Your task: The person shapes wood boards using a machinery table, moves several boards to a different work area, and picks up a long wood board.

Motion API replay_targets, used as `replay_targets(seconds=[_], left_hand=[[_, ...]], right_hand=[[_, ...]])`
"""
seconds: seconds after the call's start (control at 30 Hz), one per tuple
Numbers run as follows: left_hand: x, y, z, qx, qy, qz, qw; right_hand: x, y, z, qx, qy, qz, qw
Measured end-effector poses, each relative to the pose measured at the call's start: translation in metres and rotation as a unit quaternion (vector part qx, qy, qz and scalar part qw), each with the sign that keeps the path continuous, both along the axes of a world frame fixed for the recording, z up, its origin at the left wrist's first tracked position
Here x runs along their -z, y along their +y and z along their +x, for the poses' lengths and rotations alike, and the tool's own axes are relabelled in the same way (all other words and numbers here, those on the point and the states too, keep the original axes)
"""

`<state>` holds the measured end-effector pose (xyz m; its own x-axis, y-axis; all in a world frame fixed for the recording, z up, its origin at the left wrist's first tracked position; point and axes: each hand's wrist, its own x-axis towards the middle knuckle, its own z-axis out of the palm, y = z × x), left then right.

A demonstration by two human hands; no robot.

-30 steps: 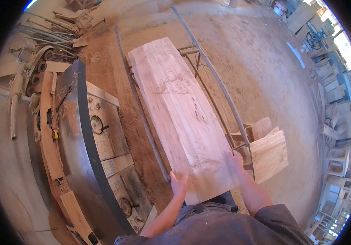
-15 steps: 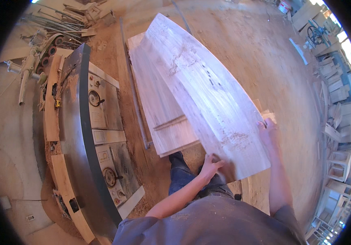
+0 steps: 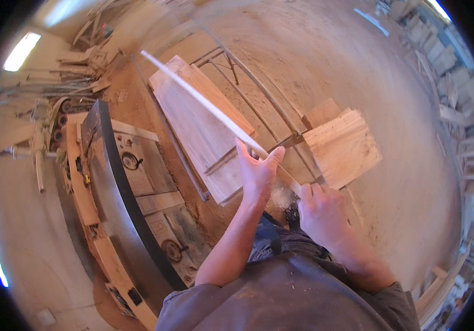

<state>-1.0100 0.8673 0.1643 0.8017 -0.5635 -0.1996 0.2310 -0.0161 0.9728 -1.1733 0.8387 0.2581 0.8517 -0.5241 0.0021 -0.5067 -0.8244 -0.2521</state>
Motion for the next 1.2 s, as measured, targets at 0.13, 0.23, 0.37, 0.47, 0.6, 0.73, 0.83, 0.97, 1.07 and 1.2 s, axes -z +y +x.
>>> replay_targets(seconds=[0.13,0.23,0.37,0.47,0.6,0.73,0.83,0.97,1.07,1.2], left_hand=[[-0.012,0.030,0.019,-0.006,0.014,0.021,1.000],[0.009,0.060,0.048,-0.069,0.151,0.033,0.986],[0.139,0.151,0.121,-0.024,0.185,-0.024,0.982],[0.205,0.210,0.136,-0.100,0.289,0.038,0.951],[0.180,0.205,0.160,-0.183,0.241,0.174,0.937],[0.252,0.197,0.168,-0.130,0.221,0.094,0.962],[0.253,0.187,0.163,-0.128,0.201,0.077,0.968],[0.225,0.191,0.157,-0.137,0.209,0.118,0.961],[0.221,0.191,0.152,-0.145,0.230,0.107,0.956],[0.239,0.186,0.172,-0.140,0.281,0.114,0.943]], right_hand=[[0.019,0.030,0.015,-0.073,0.013,-0.055,0.996],[0.049,0.054,0.043,-0.116,0.050,0.065,0.990],[0.125,0.047,0.079,-0.075,0.002,0.284,0.956],[0.202,0.000,0.097,0.100,-0.002,0.153,0.983],[0.285,-0.051,0.090,0.222,0.032,0.085,0.971],[0.277,-0.052,0.117,0.295,0.090,0.253,0.917],[0.296,-0.033,0.105,0.310,0.041,0.264,0.913],[0.298,0.002,0.083,0.354,0.014,0.283,0.891],[0.274,0.007,0.075,0.383,0.034,0.335,0.860],[0.281,-0.023,0.084,0.331,0.048,0.350,0.875]])
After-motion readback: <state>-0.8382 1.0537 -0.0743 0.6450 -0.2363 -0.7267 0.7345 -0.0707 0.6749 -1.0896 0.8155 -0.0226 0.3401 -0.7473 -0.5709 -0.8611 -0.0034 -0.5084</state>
